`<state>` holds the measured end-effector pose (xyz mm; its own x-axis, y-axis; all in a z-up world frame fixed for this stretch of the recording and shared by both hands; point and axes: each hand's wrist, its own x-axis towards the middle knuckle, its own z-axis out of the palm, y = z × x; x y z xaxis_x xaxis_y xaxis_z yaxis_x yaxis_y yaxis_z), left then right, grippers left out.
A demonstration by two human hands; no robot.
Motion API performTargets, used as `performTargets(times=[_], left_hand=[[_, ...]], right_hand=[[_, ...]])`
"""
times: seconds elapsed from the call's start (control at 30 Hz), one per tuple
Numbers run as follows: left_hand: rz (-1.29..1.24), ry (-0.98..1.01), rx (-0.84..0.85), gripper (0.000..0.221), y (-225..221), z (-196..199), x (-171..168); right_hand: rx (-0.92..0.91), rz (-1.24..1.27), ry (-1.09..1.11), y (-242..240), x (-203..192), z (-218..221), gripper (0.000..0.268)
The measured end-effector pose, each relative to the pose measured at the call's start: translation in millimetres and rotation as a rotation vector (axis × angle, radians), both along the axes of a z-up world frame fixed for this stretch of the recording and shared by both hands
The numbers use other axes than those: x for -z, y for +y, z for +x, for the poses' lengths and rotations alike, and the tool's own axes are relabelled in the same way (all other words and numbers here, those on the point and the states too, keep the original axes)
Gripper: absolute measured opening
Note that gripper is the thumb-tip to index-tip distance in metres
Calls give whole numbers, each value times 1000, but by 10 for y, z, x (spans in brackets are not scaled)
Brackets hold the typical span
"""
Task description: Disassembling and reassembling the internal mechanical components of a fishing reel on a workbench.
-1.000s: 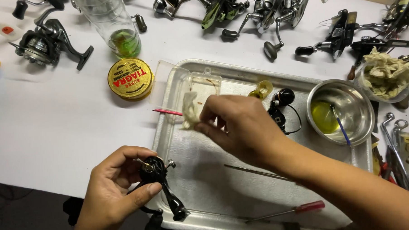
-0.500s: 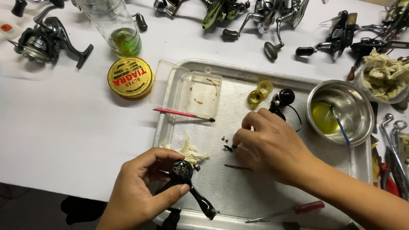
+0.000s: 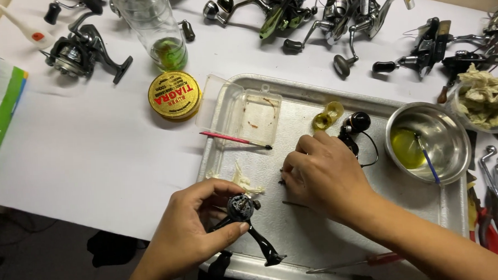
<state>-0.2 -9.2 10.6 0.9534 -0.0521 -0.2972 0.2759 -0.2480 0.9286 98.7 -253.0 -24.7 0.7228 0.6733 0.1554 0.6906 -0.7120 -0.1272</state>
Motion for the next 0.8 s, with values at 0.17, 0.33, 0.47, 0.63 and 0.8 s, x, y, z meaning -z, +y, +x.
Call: performTargets(times=[0.17,0.33,0.47,0.63,0.8], left_hand=[[67,-113,90,39,-79,32,-53],[93,-168,186,35,-197,102,-126],[75,-209,333,35,-312,217,-137],[105,-294,458,37,-471,362,-69],[138,-324,603,39,-565,454,-145]], right_hand=[[-41,4,-27,0,-4,16,14],[16,100,189,-181,-318,34,13],[42,380,492,-362,-677,-33,10],[42,581,694,-538,-766,-115,10],[-80,621,742,-610,-740,-143,15]])
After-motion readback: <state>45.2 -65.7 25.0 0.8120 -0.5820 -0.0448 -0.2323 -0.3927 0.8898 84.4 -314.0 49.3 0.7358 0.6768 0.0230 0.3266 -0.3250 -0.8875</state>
